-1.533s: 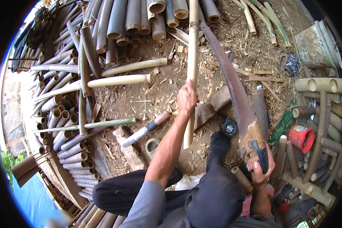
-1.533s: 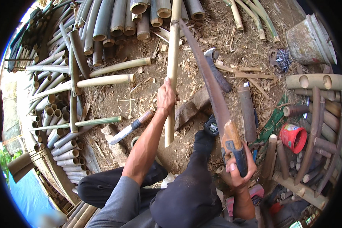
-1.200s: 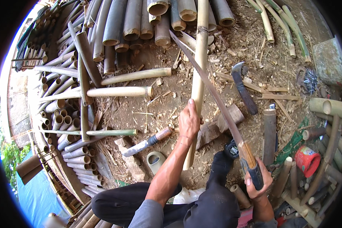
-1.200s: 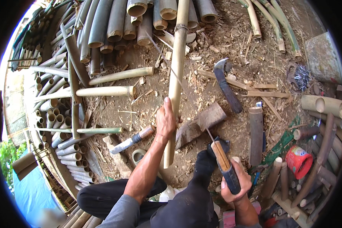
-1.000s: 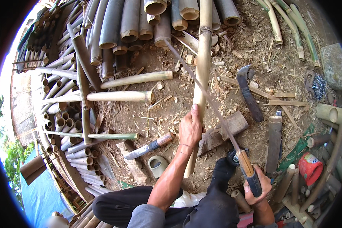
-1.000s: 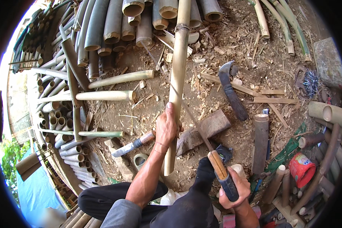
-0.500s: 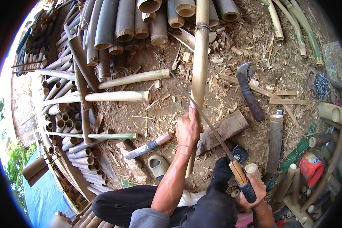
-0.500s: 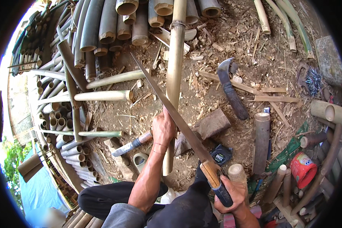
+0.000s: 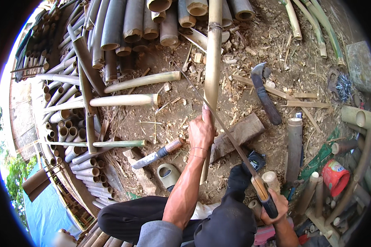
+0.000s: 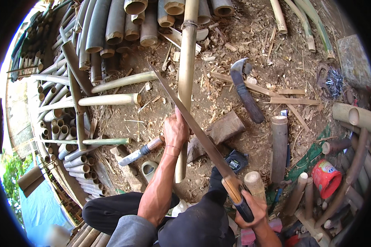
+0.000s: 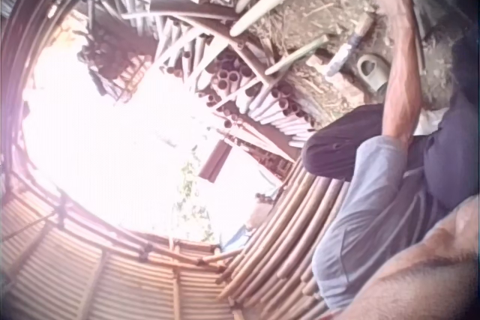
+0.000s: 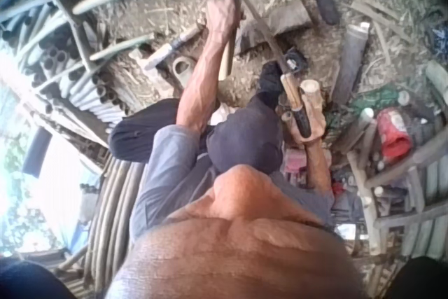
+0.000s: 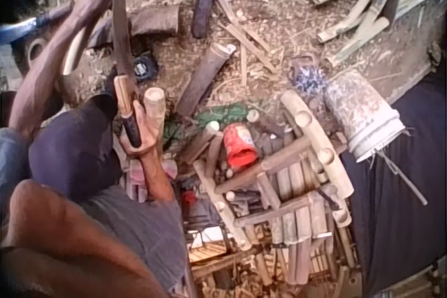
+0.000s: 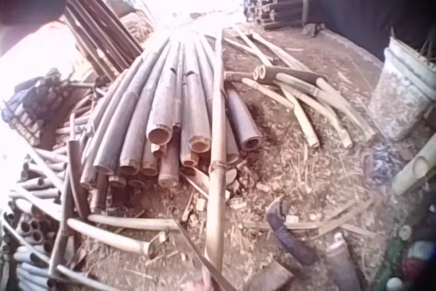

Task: The person sits on the ground and assembles a bamboo structure. They use a hammer to drive bamboo dowels into pre-cut holes in bamboo poles, securing the joints. The person also uses a hand saw to cut a bamboo pole to length and a knife to smooth the cut end before fitting it into the assembly.

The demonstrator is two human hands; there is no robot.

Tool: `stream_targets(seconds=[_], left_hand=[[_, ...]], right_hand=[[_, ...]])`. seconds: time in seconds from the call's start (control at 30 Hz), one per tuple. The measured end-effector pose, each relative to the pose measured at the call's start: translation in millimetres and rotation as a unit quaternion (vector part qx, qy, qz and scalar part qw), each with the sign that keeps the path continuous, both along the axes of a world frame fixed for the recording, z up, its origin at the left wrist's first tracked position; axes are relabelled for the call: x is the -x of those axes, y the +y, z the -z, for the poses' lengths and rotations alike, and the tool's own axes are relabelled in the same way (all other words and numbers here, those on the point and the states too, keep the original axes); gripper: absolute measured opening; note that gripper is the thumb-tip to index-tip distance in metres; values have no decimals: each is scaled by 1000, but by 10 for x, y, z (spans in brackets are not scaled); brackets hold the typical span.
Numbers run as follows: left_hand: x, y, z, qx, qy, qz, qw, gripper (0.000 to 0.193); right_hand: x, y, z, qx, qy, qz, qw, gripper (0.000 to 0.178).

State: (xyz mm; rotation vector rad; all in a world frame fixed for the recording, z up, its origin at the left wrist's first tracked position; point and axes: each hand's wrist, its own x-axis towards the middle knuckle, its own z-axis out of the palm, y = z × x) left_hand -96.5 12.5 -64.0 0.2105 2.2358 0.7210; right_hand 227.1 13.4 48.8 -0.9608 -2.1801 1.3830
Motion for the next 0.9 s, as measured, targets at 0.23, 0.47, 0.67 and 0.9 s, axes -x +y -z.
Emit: stream_targets(seconds=[0.23,0.47,0.67,0.9], left_hand=[[90,-36,233,-19,38,40,998,81],[52,-16,132,-2,-53,23,998,82],[-31,-49,323,-3,-29,9,1000,81],[-24,-3,197,-13,-58,-9,998,82]], right_hand=[[890,254,513,-22,103,29,994,59],[841,220,477,-31,69,13,997,57],[797,285,459,-59,57,-9,997,61],[361,165,250,-42,-19,-27,999,58]])
